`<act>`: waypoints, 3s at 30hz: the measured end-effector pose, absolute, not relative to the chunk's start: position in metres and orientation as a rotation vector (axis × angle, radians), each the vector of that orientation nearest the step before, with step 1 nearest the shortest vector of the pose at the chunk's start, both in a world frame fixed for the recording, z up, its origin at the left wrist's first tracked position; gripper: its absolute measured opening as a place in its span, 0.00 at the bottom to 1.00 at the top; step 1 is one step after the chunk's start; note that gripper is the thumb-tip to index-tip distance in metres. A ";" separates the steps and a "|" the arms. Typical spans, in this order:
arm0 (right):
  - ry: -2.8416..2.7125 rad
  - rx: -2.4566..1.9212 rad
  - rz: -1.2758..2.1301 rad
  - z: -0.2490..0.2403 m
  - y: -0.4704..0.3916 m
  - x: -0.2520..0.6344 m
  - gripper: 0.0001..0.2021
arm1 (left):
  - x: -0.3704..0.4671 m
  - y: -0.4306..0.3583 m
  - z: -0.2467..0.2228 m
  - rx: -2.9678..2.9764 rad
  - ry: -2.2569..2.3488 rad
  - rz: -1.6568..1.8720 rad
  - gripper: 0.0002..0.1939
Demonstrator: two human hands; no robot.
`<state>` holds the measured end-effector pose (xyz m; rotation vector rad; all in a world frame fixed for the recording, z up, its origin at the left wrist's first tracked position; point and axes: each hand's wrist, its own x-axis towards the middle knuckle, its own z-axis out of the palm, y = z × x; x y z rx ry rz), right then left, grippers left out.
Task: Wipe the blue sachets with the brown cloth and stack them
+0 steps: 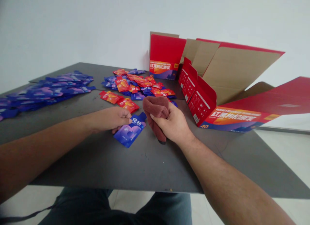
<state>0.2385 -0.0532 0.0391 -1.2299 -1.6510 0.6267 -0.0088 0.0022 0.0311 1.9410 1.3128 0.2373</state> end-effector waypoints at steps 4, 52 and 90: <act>-1.755 -1.211 0.686 0.039 -0.056 0.234 0.18 | -0.002 0.001 0.023 1.857 1.287 0.416 0.10; -2.259 -1.317 0.006 0.042 -0.042 0.214 0.11 | -0.016 0.001 0.006 1.710 1.038 0.721 0.08; -2.442 -1.161 0.173 0.042 -0.049 0.211 0.09 | -0.015 -0.005 0.010 1.838 0.966 0.715 0.08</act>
